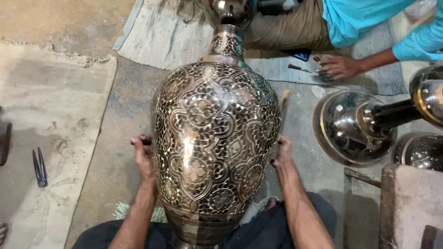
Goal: The person uses a chisel and hammer to engrave intricate floral patterns onto a large metal vase. They repeatedly tap the chisel into the surface to create detailed designs.
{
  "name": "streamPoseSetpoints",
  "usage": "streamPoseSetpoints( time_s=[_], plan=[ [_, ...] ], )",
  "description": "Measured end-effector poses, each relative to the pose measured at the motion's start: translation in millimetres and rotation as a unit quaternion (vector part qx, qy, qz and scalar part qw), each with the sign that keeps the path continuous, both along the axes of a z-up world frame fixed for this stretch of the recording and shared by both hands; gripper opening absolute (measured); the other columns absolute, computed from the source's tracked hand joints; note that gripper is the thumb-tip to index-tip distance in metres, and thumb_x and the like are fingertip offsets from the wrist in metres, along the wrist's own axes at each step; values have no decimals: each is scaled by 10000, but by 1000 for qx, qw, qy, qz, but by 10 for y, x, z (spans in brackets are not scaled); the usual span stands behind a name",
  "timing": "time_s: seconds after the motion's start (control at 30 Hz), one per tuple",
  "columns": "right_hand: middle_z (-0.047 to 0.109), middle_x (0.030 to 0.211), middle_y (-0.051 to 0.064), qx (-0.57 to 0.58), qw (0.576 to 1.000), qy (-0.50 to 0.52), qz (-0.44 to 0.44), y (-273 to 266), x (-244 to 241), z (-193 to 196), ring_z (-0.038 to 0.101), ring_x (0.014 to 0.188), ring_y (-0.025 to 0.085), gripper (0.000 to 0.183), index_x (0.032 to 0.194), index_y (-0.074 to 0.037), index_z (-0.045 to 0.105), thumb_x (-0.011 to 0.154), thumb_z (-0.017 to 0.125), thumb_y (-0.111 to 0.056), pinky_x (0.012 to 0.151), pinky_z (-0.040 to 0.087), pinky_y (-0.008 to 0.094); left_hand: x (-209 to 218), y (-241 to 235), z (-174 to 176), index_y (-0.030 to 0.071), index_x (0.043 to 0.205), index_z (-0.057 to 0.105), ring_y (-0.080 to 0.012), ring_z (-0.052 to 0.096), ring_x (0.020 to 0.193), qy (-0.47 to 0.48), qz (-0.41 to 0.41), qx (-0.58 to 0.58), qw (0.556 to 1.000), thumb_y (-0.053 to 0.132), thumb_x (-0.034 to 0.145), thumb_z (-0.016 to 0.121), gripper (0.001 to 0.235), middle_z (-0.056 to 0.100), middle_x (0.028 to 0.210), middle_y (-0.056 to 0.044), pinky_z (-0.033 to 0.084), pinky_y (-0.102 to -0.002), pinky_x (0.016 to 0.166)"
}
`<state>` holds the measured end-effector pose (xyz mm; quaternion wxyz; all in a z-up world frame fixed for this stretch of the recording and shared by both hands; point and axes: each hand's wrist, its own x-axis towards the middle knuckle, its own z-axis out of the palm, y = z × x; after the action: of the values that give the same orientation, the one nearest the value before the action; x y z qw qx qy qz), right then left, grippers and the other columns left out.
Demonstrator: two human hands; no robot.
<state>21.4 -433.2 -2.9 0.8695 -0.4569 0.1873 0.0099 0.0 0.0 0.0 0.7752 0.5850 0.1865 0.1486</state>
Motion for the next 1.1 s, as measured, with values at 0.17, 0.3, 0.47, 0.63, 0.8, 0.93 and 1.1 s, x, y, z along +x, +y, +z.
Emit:
streamPoseSetpoints(
  time_s=[0.17, 0.3, 0.47, 0.63, 0.8, 0.93, 1.1],
  plan=[
    [656, 820, 104, 0, 997, 80, 13, -400, -62, 138, 621, 680, 245, 246, 964, 26, 641, 775, 530, -85, 660, 526, 370, -121, -214, 253, 232, 1347, 460, -362, 648, 1205, 154, -151, -269, 939, 781, 876, 278, 746, 557, 1366, -165, 580, -617, 933],
    [658, 920, 53, -28, 998, 39, 49, -455, -114, 269, 627, 750, 190, 425, 1139, -27, 641, 738, 503, -56, 688, 527, 356, -152, -340, 278, 142, 1391, 410, -320, 657, 1107, 127, -200, -305, 922, 638, 949, 347, 667, 589, 1281, -161, 598, -518, 879],
    [599, 971, 92, -90, 991, -42, 93, -304, -152, 467, 597, 787, 221, 467, 1308, 25, 569, 845, 569, -35, 721, 523, 383, -46, -146, 30, 69, 1383, 351, -257, 683, 989, 78, 10, -133, 988, 406, 1044, 424, 483, 641, 1130, -123, 609, -398, 835],
    [720, 1144, 79, -172, 981, -32, 85, -234, -479, 1095, 718, 954, 202, 618, 1376, 7, 519, 761, 550, -59, 802, 605, 392, -267, 202, 635, 62, 1490, 421, -173, 544, 881, -3, 100, 144, 984, 160, 1103, 482, 404, 563, 1105, -45, 527, -350, 763],
    [659, 918, 104, -237, 968, -23, 84, -207, -987, 1692, 626, 658, 185, 489, 1363, 2, 530, 907, 667, -113, 601, 550, 370, -815, 90, 1832, 54, 1450, 570, -205, 699, 1034, -102, -82, 25, 991, 89, 1057, 643, 402, 700, 1112, -124, 604, -385, 973],
    [545, 813, 47, -256, 961, -66, 84, -252, -1377, 2025, 525, 586, 129, 425, 1352, -6, 527, 978, 685, -134, 522, 451, 303, -919, -247, 2455, 71, 1344, 571, -242, 790, 913, -55, -174, 0, 983, 127, 939, 716, 434, 800, 1048, -134, 680, -420, 832],
    [618, 856, 81, -180, 966, -156, 96, -300, -1765, 2396, 611, 663, 159, 447, 1351, -58, 467, 982, 661, -221, 574, 528, 304, -867, -737, 2628, 90, 1337, 583, -208, 799, 917, -84, -253, 79, 961, 112, 890, 747, 477, 798, 1029, -117, 723, -379, 791]
  ],
)
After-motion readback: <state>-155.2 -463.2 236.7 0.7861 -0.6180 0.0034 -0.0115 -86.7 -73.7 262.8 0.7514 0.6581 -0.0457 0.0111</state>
